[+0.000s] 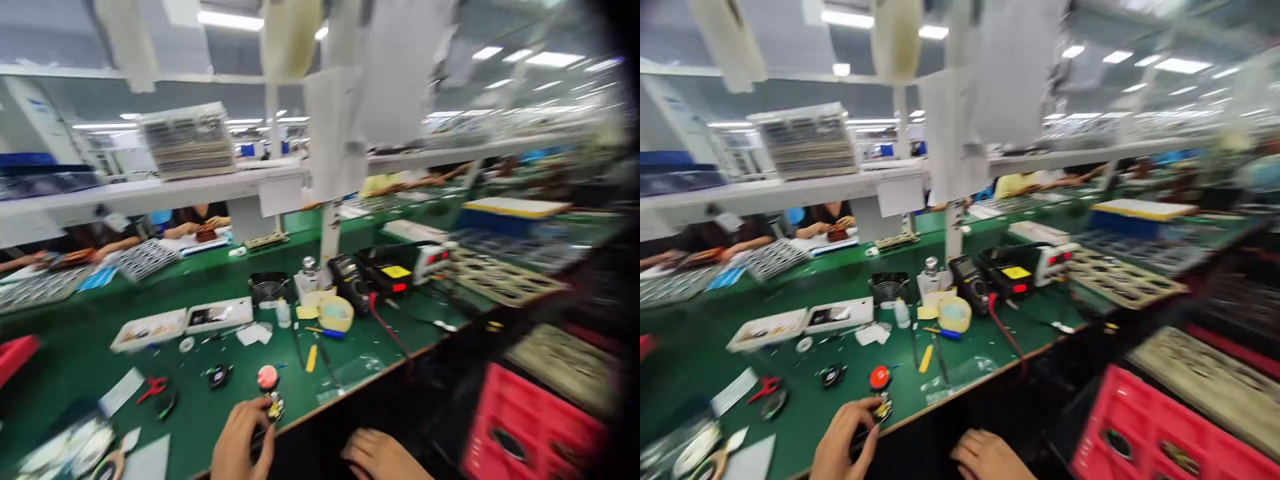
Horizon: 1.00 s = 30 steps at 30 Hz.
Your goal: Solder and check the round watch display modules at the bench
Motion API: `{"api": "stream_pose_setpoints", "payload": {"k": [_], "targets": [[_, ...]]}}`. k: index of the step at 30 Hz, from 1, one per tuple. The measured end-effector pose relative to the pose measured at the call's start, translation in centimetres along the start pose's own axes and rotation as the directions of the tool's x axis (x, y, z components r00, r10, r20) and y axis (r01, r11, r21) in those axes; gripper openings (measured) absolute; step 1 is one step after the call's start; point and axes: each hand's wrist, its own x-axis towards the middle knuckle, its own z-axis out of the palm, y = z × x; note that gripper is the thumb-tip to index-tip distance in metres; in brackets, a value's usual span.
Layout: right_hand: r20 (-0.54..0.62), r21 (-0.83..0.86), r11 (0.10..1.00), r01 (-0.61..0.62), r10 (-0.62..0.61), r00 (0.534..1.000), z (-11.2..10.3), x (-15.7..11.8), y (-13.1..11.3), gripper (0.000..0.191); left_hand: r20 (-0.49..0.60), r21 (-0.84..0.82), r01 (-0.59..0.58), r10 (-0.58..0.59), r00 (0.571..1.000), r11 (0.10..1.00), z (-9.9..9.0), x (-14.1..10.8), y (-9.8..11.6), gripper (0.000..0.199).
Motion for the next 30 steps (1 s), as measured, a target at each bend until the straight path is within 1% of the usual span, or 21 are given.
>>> {"api": "stream_pose_setpoints", "payload": {"k": [1, 3, 5, 7, 10, 12, 15, 18, 21, 24, 30], "targets": [[0.003, 0.015, 1.000, -0.003, 0.003, 1.000, 2.0, -0.7, 0.7, 0.039, 0.044, -0.005, 0.013, -0.013, 0.999, 1.000, -0.5, 0.1, 0.2, 0.011], [-0.013, 0.025, 1.000, -0.009, 0.009, 1.000, 6.1, -1.7, 2.4, 0.038, 0.061, -0.011, 0.097, -0.096, 0.994, 0.995, -1.2, 0.4, 0.7, 0.012], [-0.056, 0.004, 0.998, -0.056, 0.056, 0.997, 10.2, -2.4, 3.8, 0.031, 0.044, -0.012, 0.142, -0.142, 0.989, 0.990, -1.4, 0.8, 1.4, 0.013], [-0.090, -0.022, 0.991, -0.131, 0.129, 0.988, 13.9, -2.7, 4.7, 0.030, 0.039, -0.017, 0.159, -0.158, 0.987, 0.987, -1.4, 1.0, 1.8, 0.014], [-0.109, -0.039, 0.968, -0.248, 0.242, 0.964, 18.1, -2.6, 5.0, 0.033, 0.044, -0.028, 0.161, -0.159, 0.986, 0.987, -1.3, 1.0, 2.0, 0.015], [-0.107, -0.037, 0.952, -0.302, 0.297, 0.949, 20.1, -2.6, 5.0, 0.033, 0.049, -0.029, 0.163, -0.161, 0.986, 0.986, -1.2, 0.9, 1.9, 0.015], [-0.083, -0.019, 0.938, -0.345, 0.342, 0.936, 21.8, -3.0, 5.0, 0.033, 0.065, -0.025, 0.173, -0.171, 0.983, 0.985, -1.2, 0.9, 1.6, 0.015], [-0.048, -0.005, 0.927, -0.374, 0.374, 0.926, 22.6, -3.7, 5.2, 0.033, 0.088, -0.025, 0.191, -0.188, 0.978, 0.981, -1.1, 0.8, 1.4, 0.015], [-0.021, 0.001, 0.916, -0.400, 0.400, 0.916, 22.9, -4.3, 5.5, 0.033, 0.104, -0.026, 0.209, -0.205, 0.973, 0.978, -0.9, 0.5, 1.3, 0.014], [-0.008, 0.008, 0.909, -0.418, 0.418, 0.909, 23.0, -4.6, 5.8, 0.034, 0.097, -0.027, 0.221, -0.218, 0.971, 0.975, -0.8, 0.3, 1.2, 0.012], [0.006, 0.025, 0.905, -0.425, 0.425, 0.905, 22.8, -4.9, 5.8, 0.032, 0.093, -0.024, 0.223, -0.220, 0.971, 0.974, -0.8, 0.4, 1.4, 0.013]]}}
